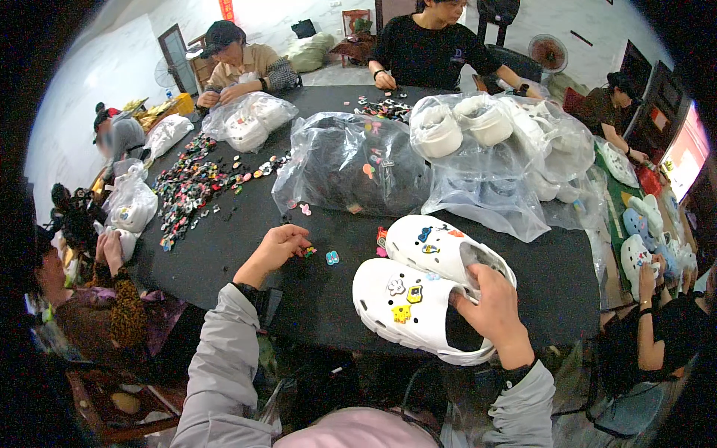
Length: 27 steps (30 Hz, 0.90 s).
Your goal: Attaching decorative charms and components to clogs at a manufacturing station.
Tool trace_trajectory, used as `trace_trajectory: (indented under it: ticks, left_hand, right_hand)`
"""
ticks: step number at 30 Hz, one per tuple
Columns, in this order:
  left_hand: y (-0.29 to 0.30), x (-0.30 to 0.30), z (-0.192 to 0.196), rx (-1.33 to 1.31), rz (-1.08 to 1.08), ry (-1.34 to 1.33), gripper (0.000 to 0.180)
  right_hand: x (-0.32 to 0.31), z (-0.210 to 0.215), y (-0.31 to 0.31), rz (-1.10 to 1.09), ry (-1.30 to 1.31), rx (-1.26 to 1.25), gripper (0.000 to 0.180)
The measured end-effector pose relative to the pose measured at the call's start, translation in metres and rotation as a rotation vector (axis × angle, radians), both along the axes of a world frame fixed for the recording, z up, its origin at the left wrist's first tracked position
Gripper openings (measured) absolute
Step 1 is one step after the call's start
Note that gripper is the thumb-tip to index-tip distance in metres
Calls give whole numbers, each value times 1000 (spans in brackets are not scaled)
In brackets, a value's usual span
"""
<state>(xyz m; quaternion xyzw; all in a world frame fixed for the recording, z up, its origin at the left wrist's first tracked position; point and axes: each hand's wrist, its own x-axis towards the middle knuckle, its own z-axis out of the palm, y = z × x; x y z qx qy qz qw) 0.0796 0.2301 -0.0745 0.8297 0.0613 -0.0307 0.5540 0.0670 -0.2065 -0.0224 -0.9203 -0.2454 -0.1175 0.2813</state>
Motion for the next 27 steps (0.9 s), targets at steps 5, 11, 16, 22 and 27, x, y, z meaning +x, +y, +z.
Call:
trace_trajectory:
  ticks: [5, 11, 16, 22, 27]
  left_hand:
    - [-14, -6, -2, 96, -17, -88, 27]
    - [-48, -16, 30, 317, -5, -195, 23]
    - [-122, -36, 92, 255, -226, -416, 16]
    - [-176, -70, 102, 38, -491, -354, 15]
    - [-188, -73, 84, 186, -457, -568, 11]
  right_hand:
    - [-2, 3, -2, -12, -11, -19, 50]
    - [-3, 8, 4, 5, -25, 16, 51]
    - [-5, 6, 0, 5, -60, 25, 51]
    - [-8, 7, 3, 21, -69, 37, 50]
    - [-10, 12, 6, 12, -12, 37, 49]
